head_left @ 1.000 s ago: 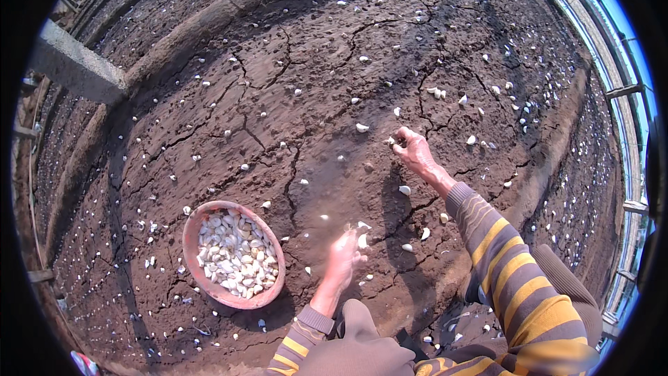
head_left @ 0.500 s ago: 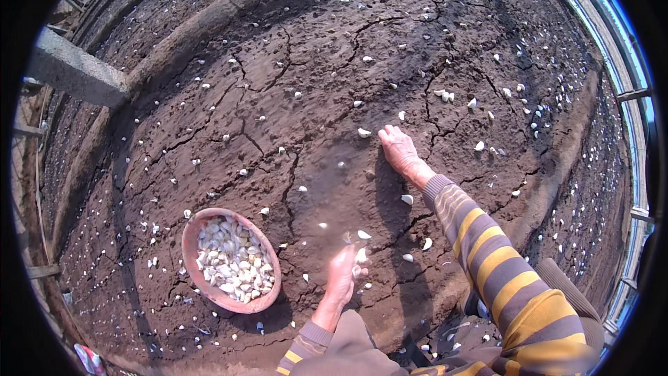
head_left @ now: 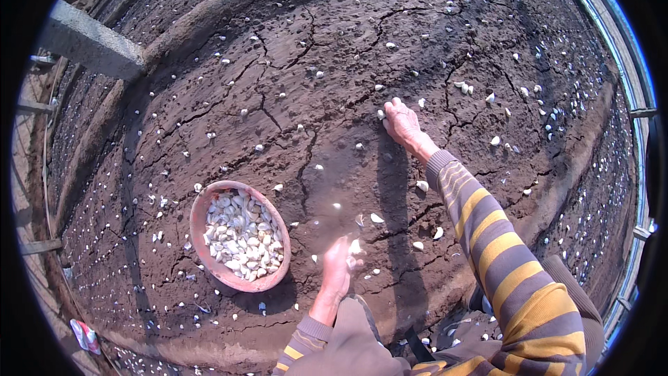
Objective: The person plants small white seeds one by one into prepared furrows in a tilled field. They hold a bowl of seeds in the left hand and place each seed into the soil with the right hand, moving along the row.
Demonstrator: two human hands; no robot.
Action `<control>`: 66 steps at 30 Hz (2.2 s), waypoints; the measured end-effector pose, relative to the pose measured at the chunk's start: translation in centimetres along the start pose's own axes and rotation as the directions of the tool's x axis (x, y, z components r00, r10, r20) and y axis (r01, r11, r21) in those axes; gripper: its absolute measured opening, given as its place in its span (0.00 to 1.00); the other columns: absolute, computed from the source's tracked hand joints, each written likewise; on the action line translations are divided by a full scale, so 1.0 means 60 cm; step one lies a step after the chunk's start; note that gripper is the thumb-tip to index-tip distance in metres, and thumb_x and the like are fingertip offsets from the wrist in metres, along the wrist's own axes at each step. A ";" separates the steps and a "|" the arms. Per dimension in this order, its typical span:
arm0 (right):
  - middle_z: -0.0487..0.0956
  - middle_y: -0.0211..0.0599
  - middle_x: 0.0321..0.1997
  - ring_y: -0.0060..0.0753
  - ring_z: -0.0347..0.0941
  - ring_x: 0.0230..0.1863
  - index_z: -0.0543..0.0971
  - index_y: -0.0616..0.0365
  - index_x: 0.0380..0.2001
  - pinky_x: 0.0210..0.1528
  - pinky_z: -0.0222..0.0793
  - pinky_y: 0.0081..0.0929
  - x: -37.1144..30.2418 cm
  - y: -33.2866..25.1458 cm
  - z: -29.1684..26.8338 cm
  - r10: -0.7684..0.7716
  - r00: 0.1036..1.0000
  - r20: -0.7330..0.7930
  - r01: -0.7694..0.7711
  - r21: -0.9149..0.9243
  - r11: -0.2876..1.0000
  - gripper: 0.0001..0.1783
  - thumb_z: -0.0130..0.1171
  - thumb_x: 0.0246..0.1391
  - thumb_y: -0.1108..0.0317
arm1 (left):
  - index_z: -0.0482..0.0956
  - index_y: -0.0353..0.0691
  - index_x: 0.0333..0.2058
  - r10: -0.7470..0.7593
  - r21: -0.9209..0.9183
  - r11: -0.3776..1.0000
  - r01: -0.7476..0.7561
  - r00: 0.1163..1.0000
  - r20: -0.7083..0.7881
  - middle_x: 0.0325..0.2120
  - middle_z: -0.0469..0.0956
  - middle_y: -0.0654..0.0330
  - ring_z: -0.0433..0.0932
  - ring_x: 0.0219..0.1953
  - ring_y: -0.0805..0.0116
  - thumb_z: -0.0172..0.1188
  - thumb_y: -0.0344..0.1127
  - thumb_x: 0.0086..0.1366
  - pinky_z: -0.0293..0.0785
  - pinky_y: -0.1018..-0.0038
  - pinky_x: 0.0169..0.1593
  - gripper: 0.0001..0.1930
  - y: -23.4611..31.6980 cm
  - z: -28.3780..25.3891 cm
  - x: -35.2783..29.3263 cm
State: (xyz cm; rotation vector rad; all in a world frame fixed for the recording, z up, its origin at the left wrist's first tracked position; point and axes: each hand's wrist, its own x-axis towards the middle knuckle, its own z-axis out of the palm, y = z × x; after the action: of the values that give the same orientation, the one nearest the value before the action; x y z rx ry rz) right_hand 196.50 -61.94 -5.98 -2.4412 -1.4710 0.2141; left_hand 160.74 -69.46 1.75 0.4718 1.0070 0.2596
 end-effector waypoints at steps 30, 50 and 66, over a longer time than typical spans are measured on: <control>0.70 0.48 0.38 0.57 0.75 0.33 0.69 0.57 0.37 0.31 0.72 0.49 -0.268 -0.065 -0.042 0.112 0.985 0.131 -0.124 0.093 0.988 0.14 0.62 0.50 0.68 | 0.74 0.39 0.51 0.087 -0.046 0.995 -0.089 0.996 -0.034 0.36 0.79 0.61 0.78 0.33 0.74 0.53 0.48 0.71 0.73 0.80 0.31 0.20 -0.016 -0.039 0.018; 0.77 0.52 0.38 0.52 0.78 0.41 0.78 0.64 0.31 0.41 0.76 0.41 -0.193 0.011 -0.086 0.045 0.964 0.260 0.006 -0.191 0.982 0.06 0.55 0.47 0.78 | 0.74 0.38 0.50 0.052 -0.025 0.998 -0.053 0.998 -0.039 0.35 0.79 0.60 0.78 0.31 0.75 0.52 0.46 0.72 0.75 0.79 0.30 0.18 -0.040 -0.037 0.035; 0.71 0.53 0.39 0.55 0.75 0.38 0.69 0.60 0.39 0.39 0.72 0.46 -0.309 0.133 -0.116 0.409 0.912 0.043 -0.400 -0.131 0.907 0.17 0.64 0.49 0.68 | 0.74 0.37 0.51 0.106 -0.042 0.993 -0.111 0.989 -0.103 0.35 0.78 0.61 0.77 0.31 0.74 0.53 0.47 0.71 0.74 0.79 0.30 0.19 -0.014 -0.044 0.023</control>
State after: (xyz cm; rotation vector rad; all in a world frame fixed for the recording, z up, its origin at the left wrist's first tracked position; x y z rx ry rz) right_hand 196.37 -82.95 -2.25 -2.8453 -1.0066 0.3059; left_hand 159.18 -68.93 -0.90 0.4745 1.0727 0.4073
